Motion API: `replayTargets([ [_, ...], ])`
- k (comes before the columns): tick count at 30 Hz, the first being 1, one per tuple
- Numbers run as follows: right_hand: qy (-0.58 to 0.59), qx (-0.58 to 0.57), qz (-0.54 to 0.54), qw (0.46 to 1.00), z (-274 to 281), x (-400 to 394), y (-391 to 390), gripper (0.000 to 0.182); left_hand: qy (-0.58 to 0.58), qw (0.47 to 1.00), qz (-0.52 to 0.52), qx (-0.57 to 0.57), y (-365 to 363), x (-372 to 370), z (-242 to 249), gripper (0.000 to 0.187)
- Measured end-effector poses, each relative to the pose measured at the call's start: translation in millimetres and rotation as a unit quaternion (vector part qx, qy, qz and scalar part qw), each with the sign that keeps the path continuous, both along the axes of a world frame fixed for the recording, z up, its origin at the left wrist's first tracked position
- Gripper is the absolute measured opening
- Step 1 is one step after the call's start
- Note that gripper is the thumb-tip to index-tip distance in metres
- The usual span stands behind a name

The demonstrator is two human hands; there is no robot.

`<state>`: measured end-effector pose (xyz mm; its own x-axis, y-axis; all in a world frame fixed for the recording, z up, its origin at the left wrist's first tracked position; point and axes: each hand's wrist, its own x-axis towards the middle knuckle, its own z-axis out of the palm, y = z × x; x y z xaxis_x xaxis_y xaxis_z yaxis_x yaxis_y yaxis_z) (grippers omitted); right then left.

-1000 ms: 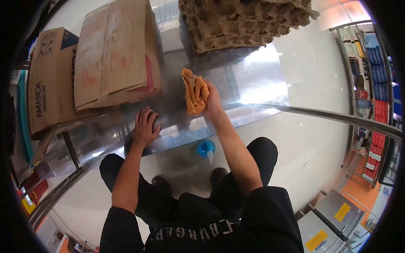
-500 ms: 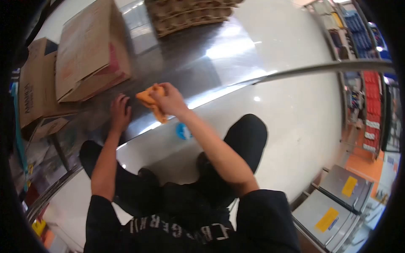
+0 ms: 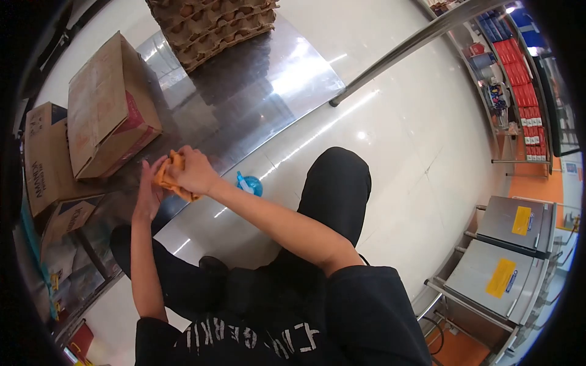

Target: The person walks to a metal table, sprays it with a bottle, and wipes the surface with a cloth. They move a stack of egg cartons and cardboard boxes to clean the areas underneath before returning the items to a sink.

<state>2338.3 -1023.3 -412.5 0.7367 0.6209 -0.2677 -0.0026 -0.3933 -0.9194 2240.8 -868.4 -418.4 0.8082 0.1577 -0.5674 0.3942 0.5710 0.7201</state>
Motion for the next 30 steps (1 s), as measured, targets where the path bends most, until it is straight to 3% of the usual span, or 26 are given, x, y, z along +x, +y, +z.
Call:
replayTargets([
  [2, 0.06, 0.024, 0.053, 0.996, -3, -1, 5, 0.055, 0.023, 1.0, 0.012, 0.014, -16, -14, 13, 0.051],
  [3, 0.085, 0.043, 0.068, 0.993, -14, 2, 7, 0.054, 0.011, 0.999, 0.029, -0.023, -11, -14, 15, 0.047],
  [6, 0.159, 0.078, 0.111, 0.978, -7, 29, -4, 0.047, -0.065, 0.997, 0.05, 0.001, 6, -10, 7, 0.045],
  [8, -0.101, -0.046, 0.146, 0.983, -8, 60, -41, 0.033, -0.066, 0.995, 0.063, 0.048, 9, -9, 6, 0.046],
  [9, -0.277, -0.134, 0.207, 0.929, -49, 76, -70, 0.029, -0.061, 0.993, 0.067, 0.07, 10, -9, 4, 0.046],
  [10, -0.288, -0.222, 0.257, 0.896, -62, 82, -105, 0.033, -0.041, 0.984, 0.055, 0.167, 14, -9, -4, 0.047],
  [11, -0.124, -0.412, 0.251, 0.867, -28, 75, -119, 0.043, -0.017, 0.964, 0.04, 0.261, 16, -11, -16, 0.048],
  [13, -0.023, -0.512, 0.375, 0.773, -39, 54, -137, 0.071, 0.033, 0.907, -0.009, 0.421, 19, -10, -34, 0.049],
  [15, 0.017, -0.452, 0.3, 0.84, -39, 16, -138, 0.079, 0.085, 0.829, -0.063, 0.549, 19, -4, -46, 0.051],
  [18, -0.047, -0.371, 0.165, 0.913, -83, -26, -144, 0.083, 0.054, 0.785, -0.083, 0.611, 11, 0, -69, 0.05],
  [19, -0.087, -0.343, 0.114, 0.928, -104, -34, -146, 0.083, 0.094, 0.792, -0.144, 0.586, 2, 8, -49, 0.054],
  [22, -0.113, -0.198, 0.026, 0.973, -136, -38, -145, 0.069, 0.133, 0.758, -0.185, 0.611, -4, 12, -64, 0.06],
  [26, -0.096, -0.226, 0.046, 0.968, -121, -26, -138, 0.042, 0.123, 0.715, -0.139, 0.674, -21, 11, -75, 0.06],
  [27, -0.093, -0.247, 0.035, 0.964, -109, -22, -136, 0.037, 0.107, 0.676, -0.116, 0.72, -27, 11, -75, 0.057],
  [30, -0.142, -0.279, 0.035, 0.949, -69, -15, -124, 0.035, 0.099, 0.652, -0.067, 0.749, -34, 9, -87, 0.057],
])
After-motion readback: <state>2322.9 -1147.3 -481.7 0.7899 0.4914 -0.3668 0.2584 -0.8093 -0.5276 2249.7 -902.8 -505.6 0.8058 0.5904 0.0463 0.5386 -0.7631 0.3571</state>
